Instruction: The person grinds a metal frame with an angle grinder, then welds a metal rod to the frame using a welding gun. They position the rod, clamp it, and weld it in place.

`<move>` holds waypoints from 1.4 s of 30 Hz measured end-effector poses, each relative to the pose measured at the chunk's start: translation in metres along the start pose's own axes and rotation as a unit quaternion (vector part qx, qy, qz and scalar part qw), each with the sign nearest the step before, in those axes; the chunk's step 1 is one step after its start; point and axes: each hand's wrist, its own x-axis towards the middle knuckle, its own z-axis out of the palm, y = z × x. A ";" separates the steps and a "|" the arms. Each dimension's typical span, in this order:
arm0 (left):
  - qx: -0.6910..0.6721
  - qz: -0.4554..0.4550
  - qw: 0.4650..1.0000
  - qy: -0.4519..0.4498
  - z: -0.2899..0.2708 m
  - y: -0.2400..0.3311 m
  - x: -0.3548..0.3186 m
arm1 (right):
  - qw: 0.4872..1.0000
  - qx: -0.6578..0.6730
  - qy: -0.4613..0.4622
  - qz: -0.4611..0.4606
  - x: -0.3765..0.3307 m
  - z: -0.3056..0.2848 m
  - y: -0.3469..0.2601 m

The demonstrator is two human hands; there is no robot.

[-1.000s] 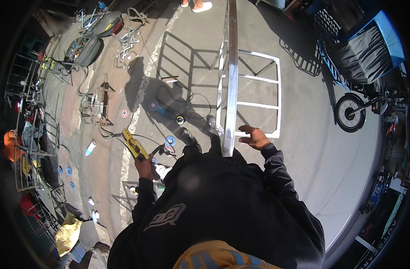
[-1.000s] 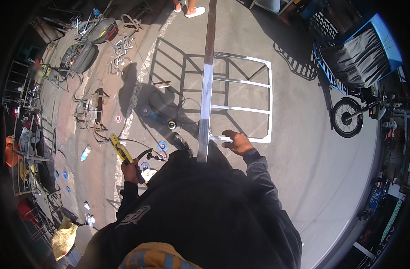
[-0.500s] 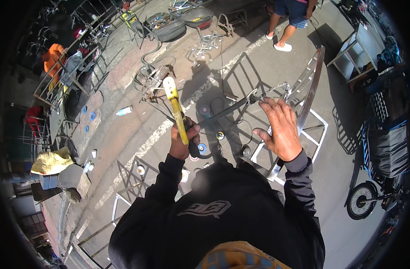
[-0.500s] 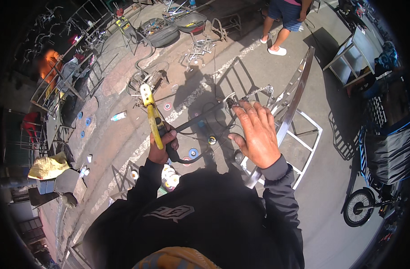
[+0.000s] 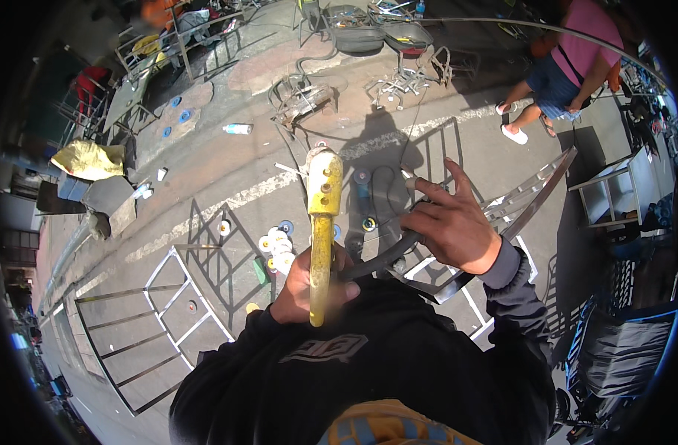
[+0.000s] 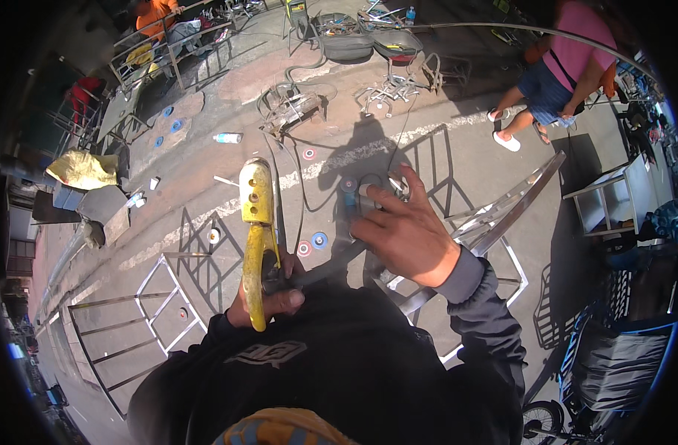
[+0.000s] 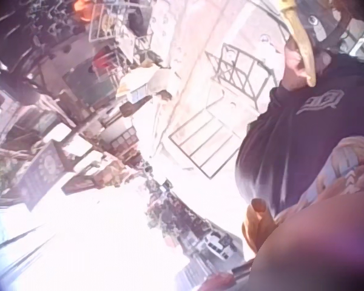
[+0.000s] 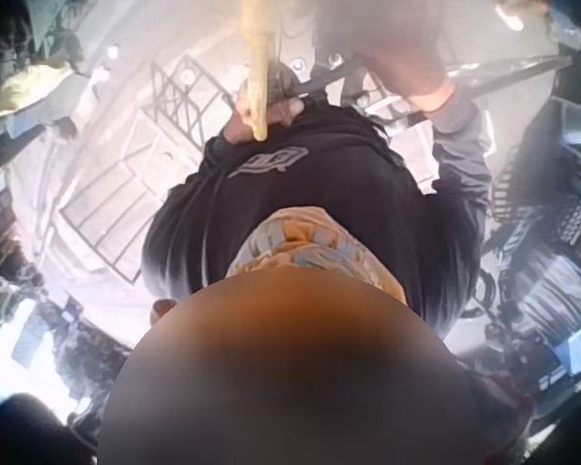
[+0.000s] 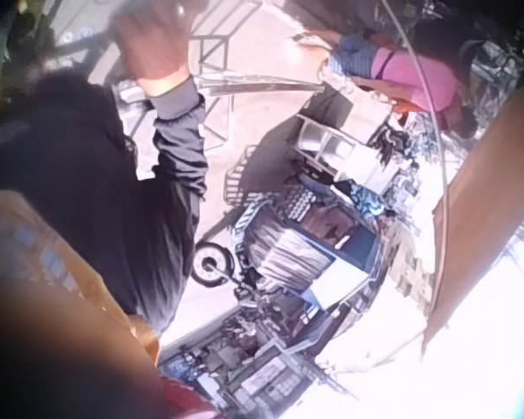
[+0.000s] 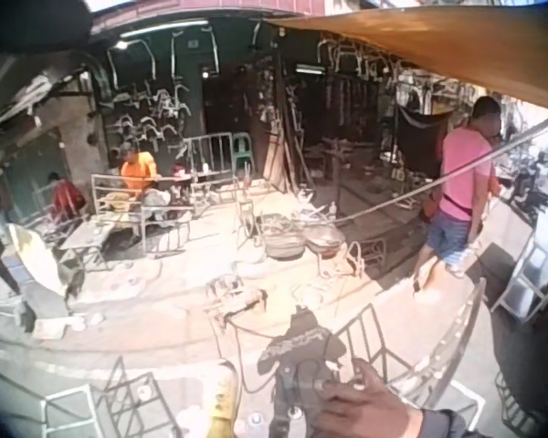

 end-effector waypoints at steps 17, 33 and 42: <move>-0.082 -0.010 0.978 -0.191 0.087 -0.020 0.136 | 0.931 -0.296 0.040 0.208 -0.092 -0.110 -0.018; -0.100 -0.109 0.988 0.043 -0.052 -0.144 0.216 | 0.903 -0.165 -0.144 0.370 -0.001 0.054 0.035; -0.330 -0.141 0.893 0.271 -0.188 -0.189 0.052 | 0.927 0.199 0.100 0.301 -0.048 0.011 -0.054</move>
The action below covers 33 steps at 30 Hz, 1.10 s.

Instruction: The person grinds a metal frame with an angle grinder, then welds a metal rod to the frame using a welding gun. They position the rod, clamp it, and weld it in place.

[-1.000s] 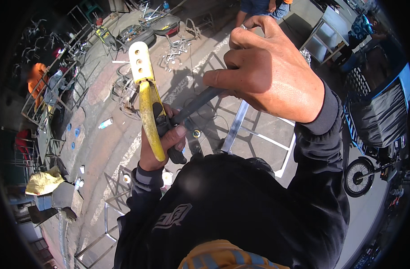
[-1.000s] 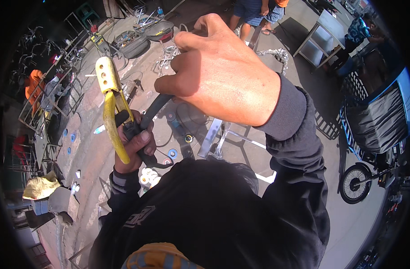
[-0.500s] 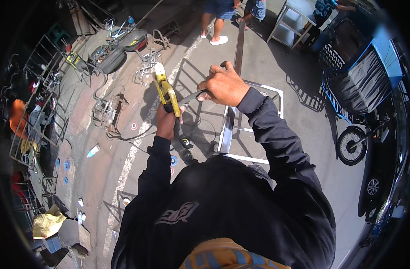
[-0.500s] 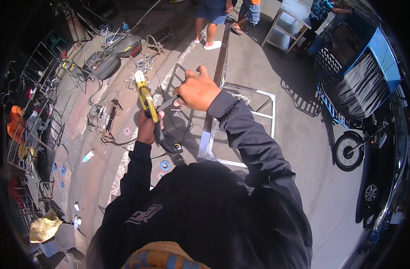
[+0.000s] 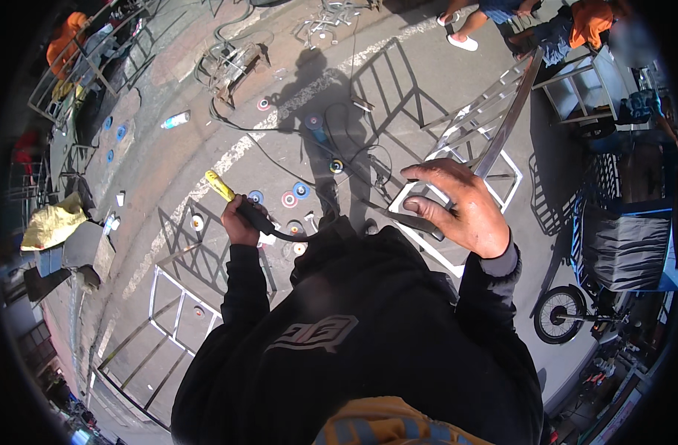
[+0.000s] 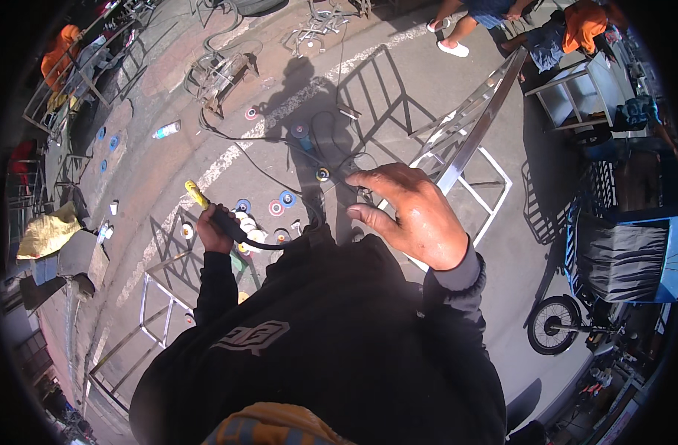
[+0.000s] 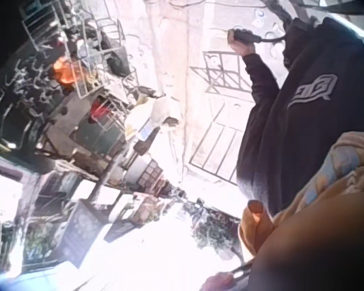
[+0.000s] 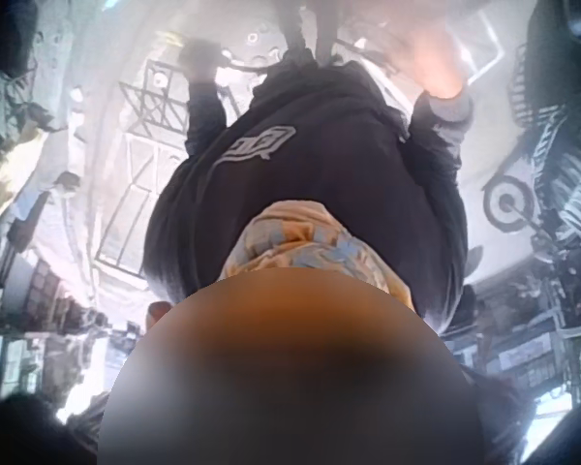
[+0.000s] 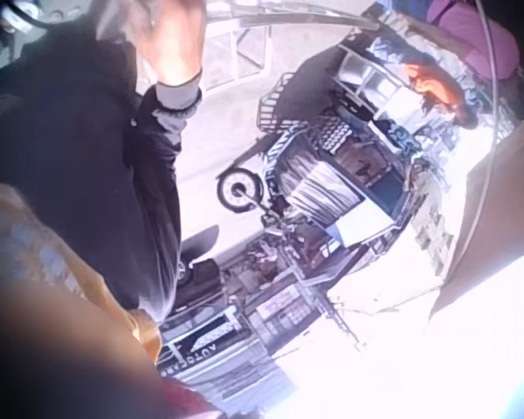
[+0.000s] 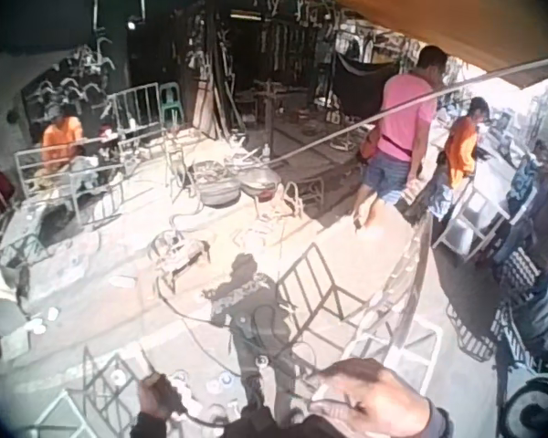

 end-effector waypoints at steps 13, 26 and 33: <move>0.007 0.224 0.973 0.056 -0.037 -0.010 -0.190 | 0.968 0.227 -0.070 -0.075 -0.145 -0.011 0.007; 0.334 0.644 0.686 0.065 0.025 0.123 -0.357 | 0.955 0.185 -0.232 -0.027 -0.190 0.025 0.013; 0.579 0.584 0.497 0.276 0.062 0.151 -0.318 | 0.954 0.156 -0.247 -0.060 -0.153 0.080 -0.001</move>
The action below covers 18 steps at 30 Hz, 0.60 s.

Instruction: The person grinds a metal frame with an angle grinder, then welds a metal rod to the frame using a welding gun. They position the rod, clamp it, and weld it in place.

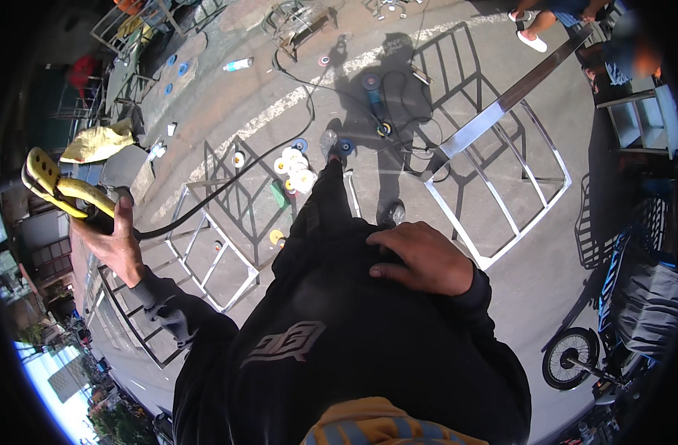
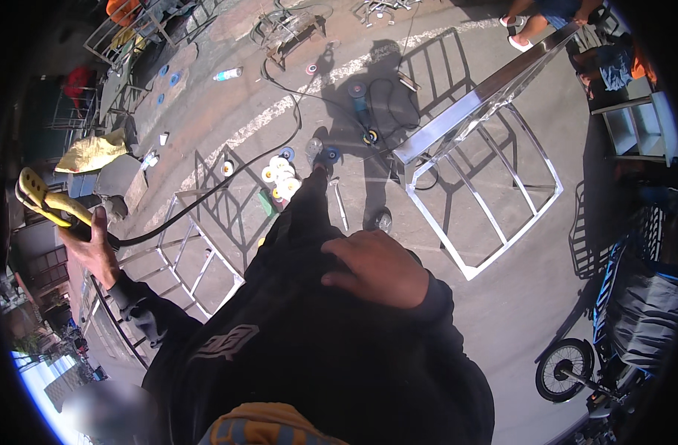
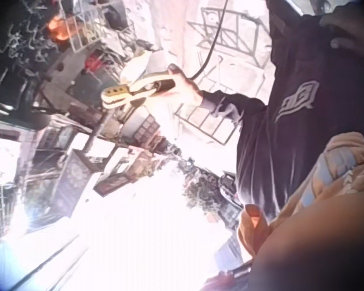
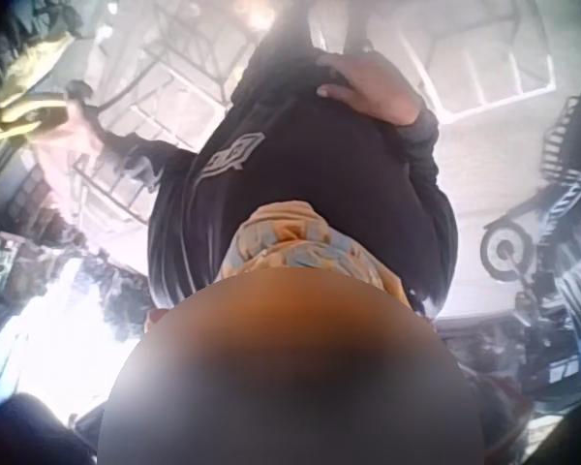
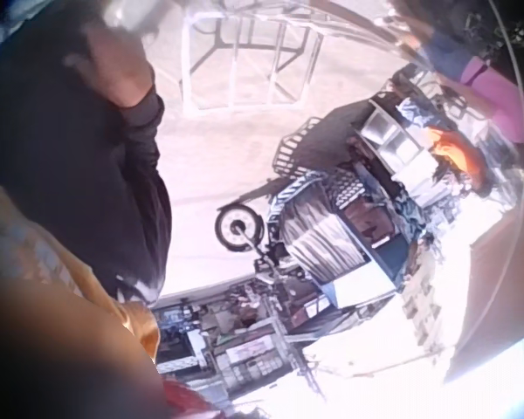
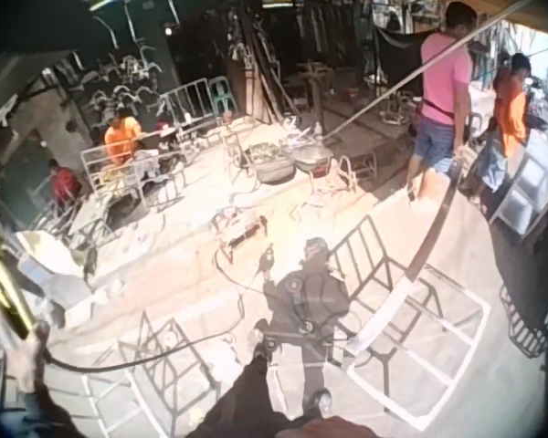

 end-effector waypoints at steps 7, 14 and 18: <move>-0.470 -0.219 0.787 -0.335 0.162 -0.101 0.034 | 0.995 0.048 0.022 0.083 0.101 -0.008 0.018; -0.370 -0.502 0.624 -0.470 0.333 -0.195 0.034 | 0.962 0.051 0.106 0.248 0.250 -0.011 0.049; -0.275 -0.472 0.648 -0.531 0.398 -0.247 0.048 | 0.903 0.190 0.133 0.362 0.269 -0.013 0.101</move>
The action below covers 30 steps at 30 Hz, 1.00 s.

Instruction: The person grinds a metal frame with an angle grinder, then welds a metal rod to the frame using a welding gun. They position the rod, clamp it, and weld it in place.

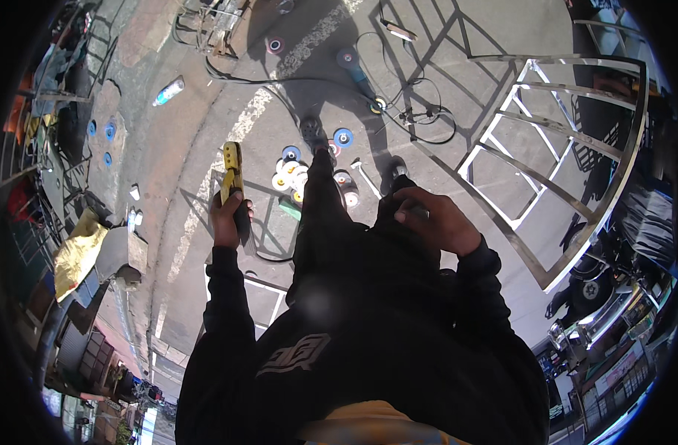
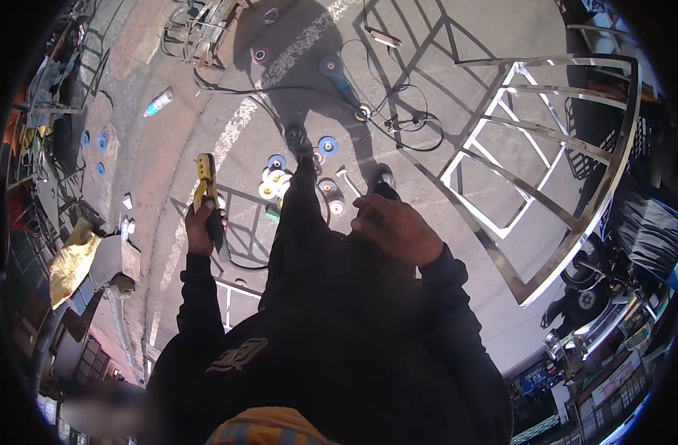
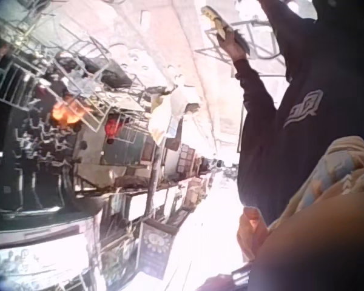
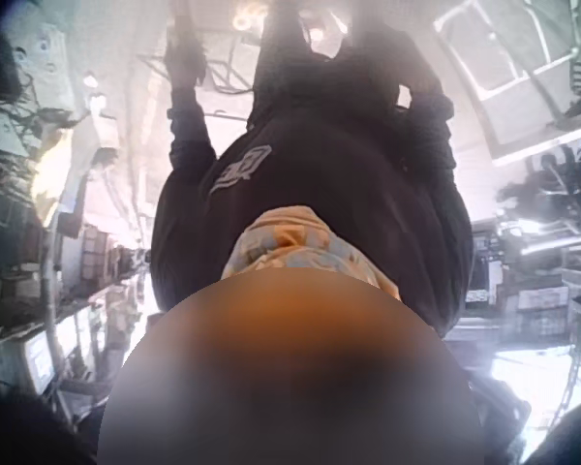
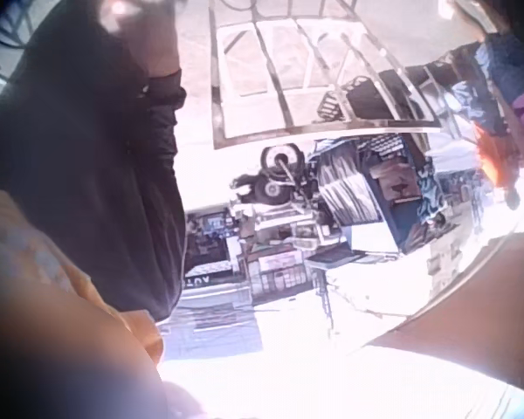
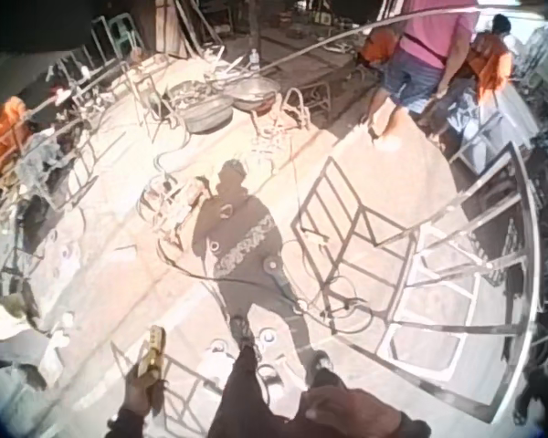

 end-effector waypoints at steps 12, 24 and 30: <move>0.324 -0.172 0.911 0.188 -0.060 -0.121 0.033 | 0.955 0.053 0.191 0.219 0.239 0.000 0.367; 0.519 -0.294 0.798 0.090 -0.129 -0.221 0.009 | 0.809 -0.550 -0.054 0.202 0.392 0.051 0.621; 0.089 -0.288 0.944 0.131 -0.053 -0.169 0.067 | 0.897 -0.404 0.141 0.112 0.348 0.019 0.526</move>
